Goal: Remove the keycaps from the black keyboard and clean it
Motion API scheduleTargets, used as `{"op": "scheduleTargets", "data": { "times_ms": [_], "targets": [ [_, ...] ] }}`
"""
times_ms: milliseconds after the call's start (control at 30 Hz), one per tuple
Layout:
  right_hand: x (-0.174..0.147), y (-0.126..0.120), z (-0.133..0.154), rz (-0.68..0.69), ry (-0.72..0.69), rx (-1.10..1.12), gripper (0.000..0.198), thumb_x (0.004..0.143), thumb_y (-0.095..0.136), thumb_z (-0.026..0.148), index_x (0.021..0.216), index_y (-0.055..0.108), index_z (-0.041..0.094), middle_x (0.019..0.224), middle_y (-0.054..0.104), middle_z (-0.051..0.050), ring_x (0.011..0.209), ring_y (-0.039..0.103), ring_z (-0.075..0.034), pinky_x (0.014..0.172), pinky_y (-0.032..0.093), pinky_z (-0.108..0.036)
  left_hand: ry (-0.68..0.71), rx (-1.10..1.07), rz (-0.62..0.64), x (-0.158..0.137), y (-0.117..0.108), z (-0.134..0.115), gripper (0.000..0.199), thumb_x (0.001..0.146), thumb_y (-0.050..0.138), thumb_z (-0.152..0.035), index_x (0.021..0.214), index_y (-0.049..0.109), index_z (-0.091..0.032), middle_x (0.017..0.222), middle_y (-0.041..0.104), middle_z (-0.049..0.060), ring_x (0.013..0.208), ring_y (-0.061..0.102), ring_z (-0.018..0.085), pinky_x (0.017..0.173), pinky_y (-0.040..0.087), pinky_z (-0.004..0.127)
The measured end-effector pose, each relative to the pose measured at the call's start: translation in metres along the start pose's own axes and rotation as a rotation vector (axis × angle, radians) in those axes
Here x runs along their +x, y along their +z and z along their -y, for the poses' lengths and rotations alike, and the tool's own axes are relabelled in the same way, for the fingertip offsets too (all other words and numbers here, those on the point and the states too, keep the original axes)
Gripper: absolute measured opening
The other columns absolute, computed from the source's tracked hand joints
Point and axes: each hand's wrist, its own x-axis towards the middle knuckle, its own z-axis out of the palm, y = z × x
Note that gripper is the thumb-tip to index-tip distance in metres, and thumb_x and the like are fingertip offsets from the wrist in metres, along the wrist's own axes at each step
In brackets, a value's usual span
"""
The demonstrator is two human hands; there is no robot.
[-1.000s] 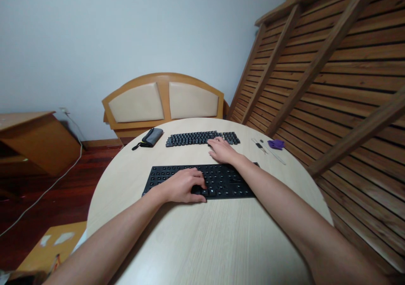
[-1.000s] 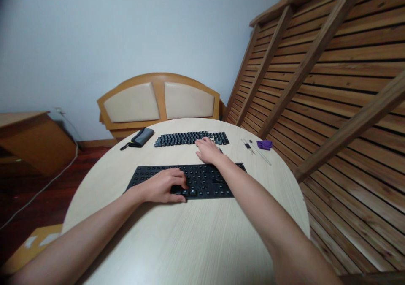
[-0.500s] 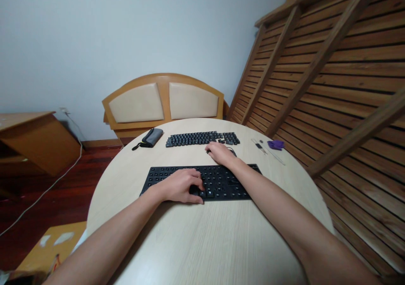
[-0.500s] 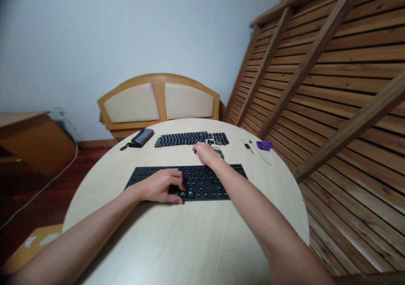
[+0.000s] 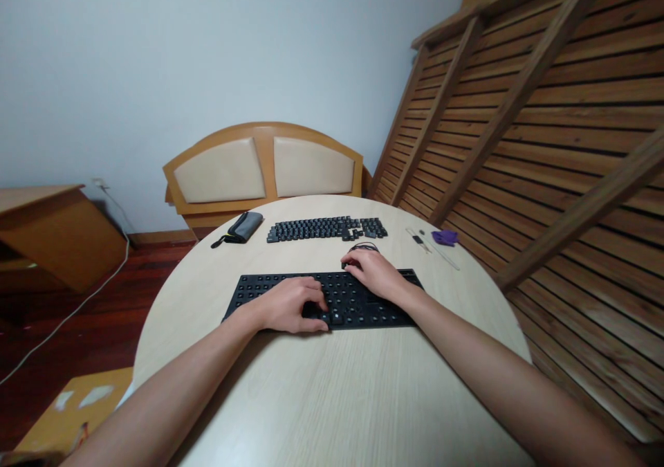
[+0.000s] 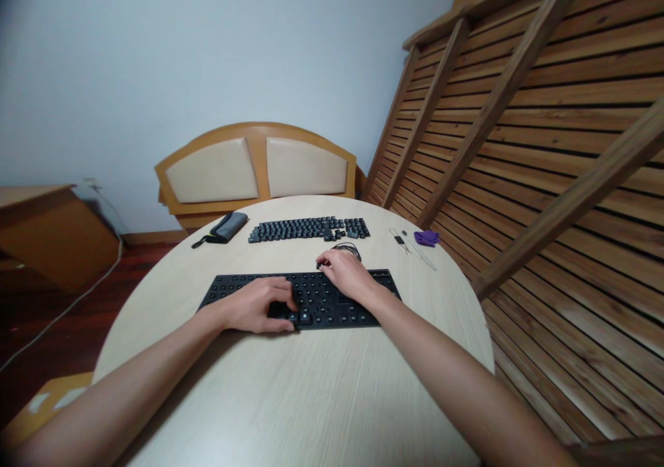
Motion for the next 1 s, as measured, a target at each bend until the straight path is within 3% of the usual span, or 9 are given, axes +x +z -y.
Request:
{"op": "scheduleTargets", "data": {
  "times_ms": [100,167,300,1000],
  "targets": [
    [-0.032,-0.011,0.007,0.024,-0.019,0.254,0.017,0.092,0.062,0.019,0.106,0.071,0.018,0.105,0.075,-0.005,0.095,0.068,-0.018,0.087,0.05,-0.03,-0.011,0.019,0.002,0.001,0.0,-0.001,0.027,0.083,0.074,-0.044,0.093,0.072,-0.019,0.089,0.067,0.005,0.086,0.065,0.022,0.079,0.05,0.032],
    [-0.047,-0.017,0.011,0.124,-0.026,0.421,0.017,0.092,0.062,0.022,0.106,0.072,0.02,0.103,0.075,-0.004,0.091,0.069,-0.017,0.085,0.051,-0.03,-0.011,0.022,0.001,0.001,0.001,-0.001,0.027,0.084,0.074,-0.044,0.093,0.071,-0.019,0.089,0.068,0.005,0.086,0.065,0.022,0.079,0.05,0.032],
    [-0.058,-0.025,0.015,0.246,-0.024,0.591,0.018,0.089,0.065,0.025,0.105,0.072,0.021,0.103,0.075,-0.003,0.093,0.07,-0.018,0.086,0.052,-0.03,-0.013,0.022,-0.006,0.002,0.002,-0.001,0.026,0.084,0.074,-0.043,0.093,0.071,-0.019,0.09,0.068,0.004,0.087,0.064,0.022,0.079,0.049,0.031],
    [-0.056,-0.021,0.02,0.274,-0.071,0.468,0.014,0.086,0.069,0.027,0.097,0.075,0.021,0.1,0.076,-0.003,0.093,0.067,-0.019,0.085,0.048,-0.031,-0.028,0.025,0.006,0.003,0.001,-0.002,0.024,0.084,0.073,-0.043,0.091,0.07,-0.02,0.089,0.068,0.004,0.085,0.064,0.021,0.077,0.048,0.029]
  ]
}}
